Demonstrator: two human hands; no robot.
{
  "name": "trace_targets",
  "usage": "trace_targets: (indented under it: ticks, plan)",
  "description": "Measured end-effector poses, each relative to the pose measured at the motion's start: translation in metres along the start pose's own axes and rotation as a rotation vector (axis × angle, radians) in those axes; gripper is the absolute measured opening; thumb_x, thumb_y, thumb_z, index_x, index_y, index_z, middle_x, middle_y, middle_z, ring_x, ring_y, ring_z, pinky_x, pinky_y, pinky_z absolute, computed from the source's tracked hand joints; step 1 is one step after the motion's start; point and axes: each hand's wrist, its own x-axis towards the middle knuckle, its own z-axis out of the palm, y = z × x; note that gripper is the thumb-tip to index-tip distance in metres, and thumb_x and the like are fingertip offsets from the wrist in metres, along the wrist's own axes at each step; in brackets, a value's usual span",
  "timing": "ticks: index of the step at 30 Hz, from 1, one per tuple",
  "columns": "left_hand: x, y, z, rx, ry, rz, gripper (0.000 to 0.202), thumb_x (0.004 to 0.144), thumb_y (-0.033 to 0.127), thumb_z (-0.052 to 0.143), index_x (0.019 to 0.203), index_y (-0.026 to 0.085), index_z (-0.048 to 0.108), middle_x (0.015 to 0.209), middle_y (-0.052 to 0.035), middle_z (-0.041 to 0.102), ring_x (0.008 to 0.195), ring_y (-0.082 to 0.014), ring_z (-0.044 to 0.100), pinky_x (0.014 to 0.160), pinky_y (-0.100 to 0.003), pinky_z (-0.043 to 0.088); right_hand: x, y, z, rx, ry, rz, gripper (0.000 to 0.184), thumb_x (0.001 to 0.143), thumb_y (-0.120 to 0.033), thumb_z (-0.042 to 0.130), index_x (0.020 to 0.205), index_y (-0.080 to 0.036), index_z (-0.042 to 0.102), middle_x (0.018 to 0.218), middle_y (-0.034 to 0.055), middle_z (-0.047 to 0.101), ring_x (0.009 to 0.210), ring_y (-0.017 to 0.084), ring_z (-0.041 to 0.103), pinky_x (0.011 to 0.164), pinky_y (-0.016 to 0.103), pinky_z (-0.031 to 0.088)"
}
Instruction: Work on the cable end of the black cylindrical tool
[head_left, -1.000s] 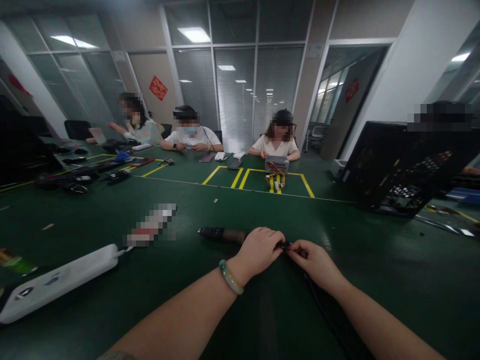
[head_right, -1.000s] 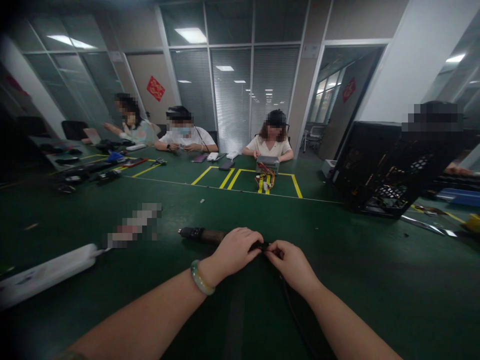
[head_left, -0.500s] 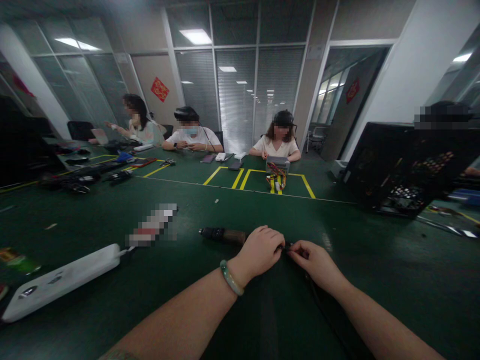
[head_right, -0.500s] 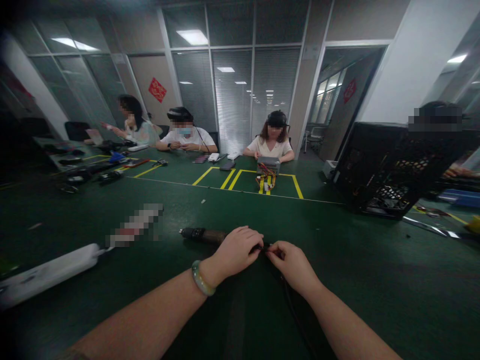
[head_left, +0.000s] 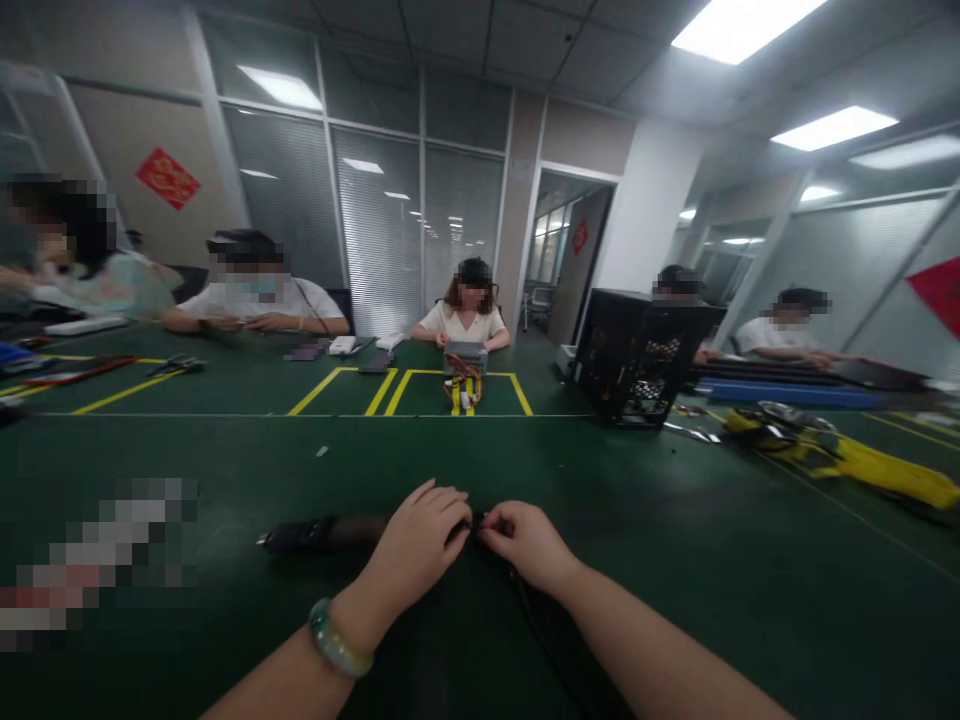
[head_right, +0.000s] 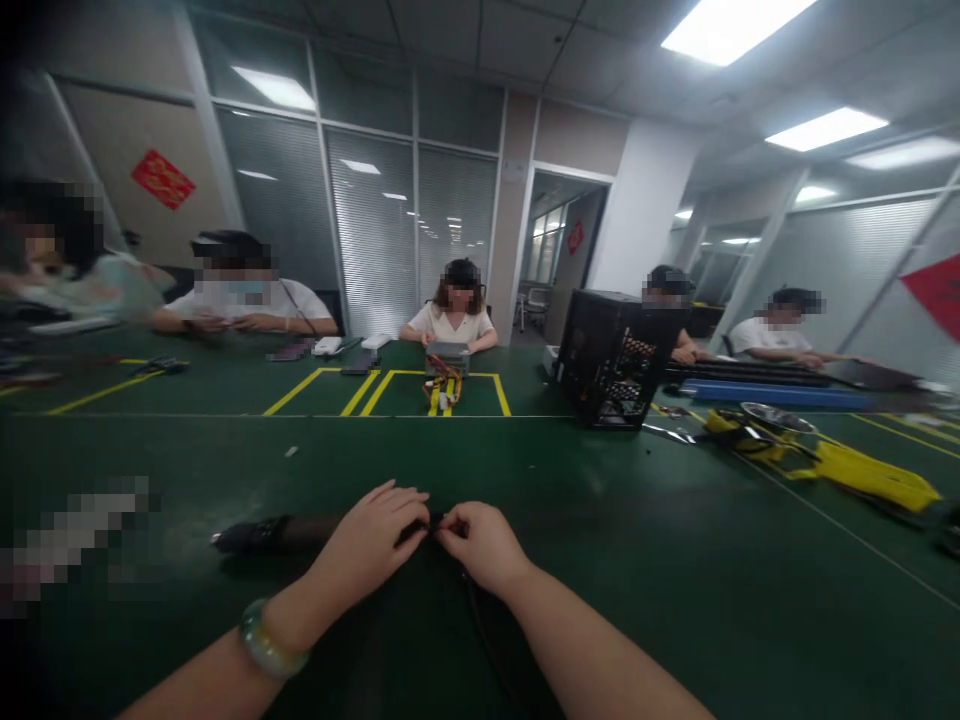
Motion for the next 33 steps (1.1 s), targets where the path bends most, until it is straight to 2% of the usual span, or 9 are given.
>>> trace_targets:
  ticks: [12,17,25,29,33]
  plan:
    - [0.0002,-0.0051,0.0026,0.036,-0.008,0.068,0.013,0.084,0.020,0.055,0.095,0.024,0.061,0.122,-0.0024,0.062,0.119,-0.0222,0.053,0.112,-0.052,0.029,-0.0041,-0.0035,-0.0045,-0.036,0.003,0.014,0.009,0.084,-0.027,0.066,0.088,-0.021,0.072,0.086,-0.0008,0.068,0.076,0.013,0.059,0.063,0.020,0.041]
    - [0.0008,-0.0074,0.0055,0.037,0.015,0.085,0.011,0.084,0.020,0.055,0.093,0.024,0.061,0.119,-0.0027,0.063,0.117,-0.0218,0.054,0.111,-0.050,0.030,-0.0032,-0.0023,-0.0038,-0.035,0.015,-0.002,0.006,0.082,-0.025,0.067,0.086,-0.021,0.072,0.081,-0.0018,0.067,0.073,0.013,0.058,0.063,0.020,0.041]
    - [-0.0004,-0.0086,0.0073,0.004,-0.024,0.034,0.014,0.084,0.018,0.057,0.094,0.027,0.063,0.121,0.0008,0.063,0.119,-0.0206,0.053,0.111,-0.049,0.030,-0.0038,-0.0029,-0.0048,-0.009,0.006,0.011,0.008,0.084,-0.025,0.065,0.087,-0.022,0.071,0.085,-0.0021,0.067,0.074,0.013,0.059,0.063,0.020,0.041]
    - [-0.0005,-0.0047,0.0048,-0.031,-0.046,0.000,0.018,0.085,0.017,0.056,0.096,0.028,0.064,0.118,0.0019,0.063,0.115,-0.0192,0.055,0.110,-0.047,0.031,-0.0026,-0.0010,-0.0037,-0.009,0.016,0.025,0.010,0.085,-0.026,0.064,0.087,-0.021,0.072,0.084,-0.0010,0.066,0.074,0.013,0.058,0.063,0.021,0.042]
    - [-0.0002,-0.0001,0.0015,-0.070,-0.081,-0.046,0.017,0.087,0.019,0.053,0.098,0.027,0.063,0.109,0.0002,0.065,0.104,-0.0185,0.059,0.096,-0.038,0.044,-0.0021,-0.0021,-0.0056,0.001,-0.010,0.040,0.013,0.086,-0.028,0.063,0.090,-0.022,0.073,0.087,0.0001,0.067,0.078,0.015,0.059,0.064,0.022,0.042]
